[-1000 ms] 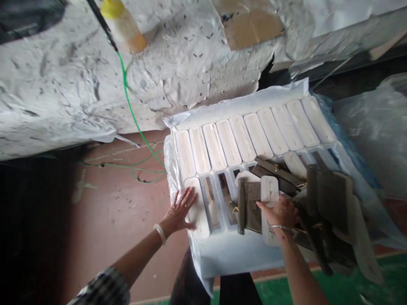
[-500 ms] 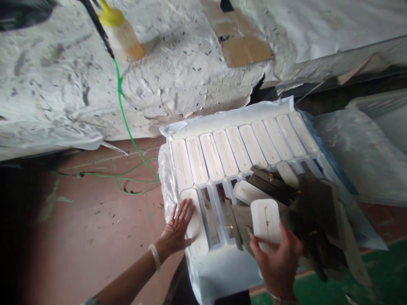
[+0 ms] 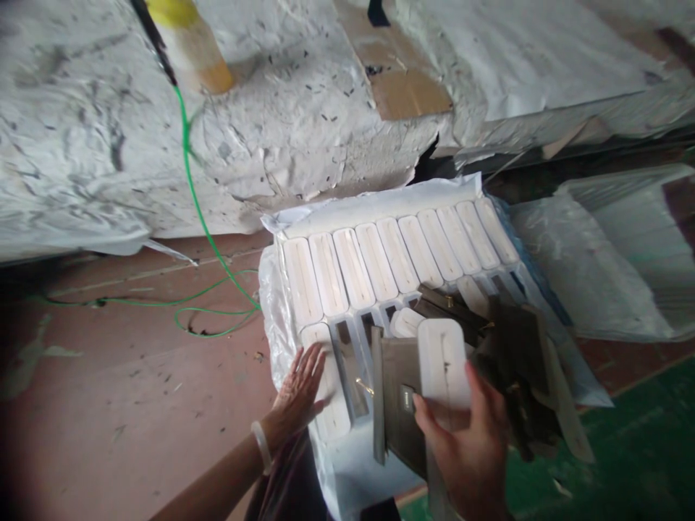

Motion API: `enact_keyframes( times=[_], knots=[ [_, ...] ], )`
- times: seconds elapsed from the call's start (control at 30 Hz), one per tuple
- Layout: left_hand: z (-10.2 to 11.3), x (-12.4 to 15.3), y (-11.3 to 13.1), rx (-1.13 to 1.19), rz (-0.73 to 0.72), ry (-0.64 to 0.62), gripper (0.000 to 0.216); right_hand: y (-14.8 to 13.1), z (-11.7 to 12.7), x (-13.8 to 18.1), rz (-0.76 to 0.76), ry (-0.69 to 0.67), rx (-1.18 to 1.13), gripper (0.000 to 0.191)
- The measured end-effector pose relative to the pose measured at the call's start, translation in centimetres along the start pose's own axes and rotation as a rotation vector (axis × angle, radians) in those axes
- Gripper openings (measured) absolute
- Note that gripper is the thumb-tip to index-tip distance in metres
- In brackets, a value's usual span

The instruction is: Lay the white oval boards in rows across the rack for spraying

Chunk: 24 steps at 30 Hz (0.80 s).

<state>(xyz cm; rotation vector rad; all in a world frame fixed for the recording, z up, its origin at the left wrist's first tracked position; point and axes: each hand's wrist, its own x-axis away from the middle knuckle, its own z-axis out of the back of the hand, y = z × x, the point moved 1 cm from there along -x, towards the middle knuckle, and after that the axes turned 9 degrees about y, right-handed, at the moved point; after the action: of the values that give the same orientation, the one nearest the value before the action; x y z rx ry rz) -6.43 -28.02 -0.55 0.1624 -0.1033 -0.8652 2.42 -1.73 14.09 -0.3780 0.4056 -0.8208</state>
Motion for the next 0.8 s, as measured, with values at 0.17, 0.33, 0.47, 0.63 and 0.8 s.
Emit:
enact_keyframes(
  times=[0.17, 0.33, 0.47, 0.63, 0.8],
  knots=[
    [0.1, 0.0, 0.1, 0.008, -0.013, 0.028, 0.095, -1.0, -5.8, 2.7, 0.192, -0.207, 0.117, 0.071],
    [0.2, -0.3, 0.2, 0.017, 0.013, -0.008, 0.092, -2.2, -10.2, 4.2, 0.308, -0.291, 0.217, 0.069],
    [-0.2, -0.4, 0.4, -0.004, 0.025, -0.034, 0.091, -3.4, -12.5, 4.1, 0.365, -0.219, 0.168, 0.066],
    [-0.8, -0.3, 0.2, -0.006, 0.049, -0.015, 0.084, -3.0, -14.4, 5.0, 0.357, -0.188, 0.146, 0.067],
    [-1.2, -0.2, -0.4, 0.052, -0.009, 0.071, 0.061, -0.5, -16.9, 7.8, 0.292, -0.264, -0.019, 0.071]
  ],
)
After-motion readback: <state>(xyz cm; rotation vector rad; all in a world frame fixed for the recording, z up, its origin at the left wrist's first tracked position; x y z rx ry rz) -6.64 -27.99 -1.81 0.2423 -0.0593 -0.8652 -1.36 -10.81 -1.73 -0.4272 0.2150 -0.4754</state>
